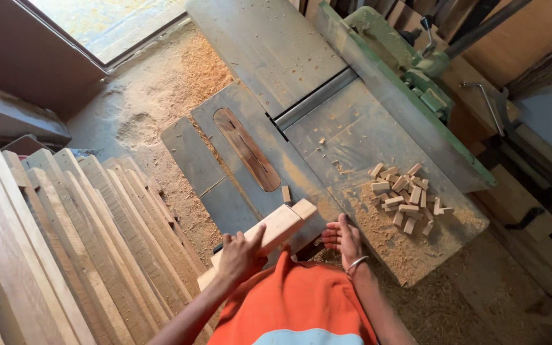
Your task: The person repeatedly cuts small rectangular pieces from wooden planks using a table saw. They pick up planks, align them on the saw, push them through the blade, and place the cut pieces on the table. The process is repeated multiple times throughout the video.
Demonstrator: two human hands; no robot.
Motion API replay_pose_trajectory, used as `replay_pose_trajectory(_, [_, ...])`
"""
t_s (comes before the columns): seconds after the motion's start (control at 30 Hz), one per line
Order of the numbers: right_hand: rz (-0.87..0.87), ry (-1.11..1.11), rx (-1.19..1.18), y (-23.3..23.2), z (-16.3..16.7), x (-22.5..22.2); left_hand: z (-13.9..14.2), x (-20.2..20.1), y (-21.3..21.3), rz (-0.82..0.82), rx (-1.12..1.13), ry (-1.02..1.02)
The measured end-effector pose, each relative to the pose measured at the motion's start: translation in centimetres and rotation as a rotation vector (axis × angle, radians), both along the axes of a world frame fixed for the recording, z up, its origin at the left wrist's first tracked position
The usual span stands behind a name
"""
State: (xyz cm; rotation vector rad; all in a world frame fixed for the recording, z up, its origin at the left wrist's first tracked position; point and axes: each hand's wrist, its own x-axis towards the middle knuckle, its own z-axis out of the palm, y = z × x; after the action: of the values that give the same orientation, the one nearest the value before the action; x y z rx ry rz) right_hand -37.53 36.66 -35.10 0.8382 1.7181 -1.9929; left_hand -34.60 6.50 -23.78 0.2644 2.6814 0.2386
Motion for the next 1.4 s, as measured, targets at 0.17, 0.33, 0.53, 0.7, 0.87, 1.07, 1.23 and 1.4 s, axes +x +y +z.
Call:
replay_pose_trajectory(0.17, [0.291, 0.256, 0.491, -2.3, 0.8, -2.4, -0.7, -0.5, -4.3, 0.537, 0.599, -0.507])
replay_pose_trajectory(0.33, [0.810, 0.521, 0.913, -7.9, 2.5, -6.1, -3.9, 1.7, -9.4, 0.603, 1.127, -0.648])
replay_pose_trajectory(0.53, [1.070, 0.753, 1.436, -11.2, 2.4, -7.4, -1.5, 3.9, -11.4, 0.801, 1.361, -0.818])
replay_pose_trajectory(0.7, [0.759, 0.274, 1.482, -3.8, 3.2, -8.2, 1.5, 4.1, -10.6, 0.672, 1.645, -0.862])
replay_pose_trajectory(0.87, [0.673, 0.749, 1.302, -4.4, 8.7, -6.9, 0.9, 3.1, -10.2, 0.755, 1.582, -1.016])
replay_pose_trajectory(1.07, [1.025, 1.800, 1.045, -14.6, 12.3, -2.4, -4.3, -0.3, -9.2, 0.747, 1.582, -1.212])
replay_pose_trajectory(1.23, [1.240, 1.650, 1.108, -16.4, 8.9, -2.1, -4.4, -3.8, -9.7, 0.582, 1.012, -0.895])
replay_pose_trajectory(1.4, [1.245, 1.577, 1.262, -17.5, 3.8, -3.9, -1.3, -3.7, -9.1, 0.368, 0.446, -0.394])
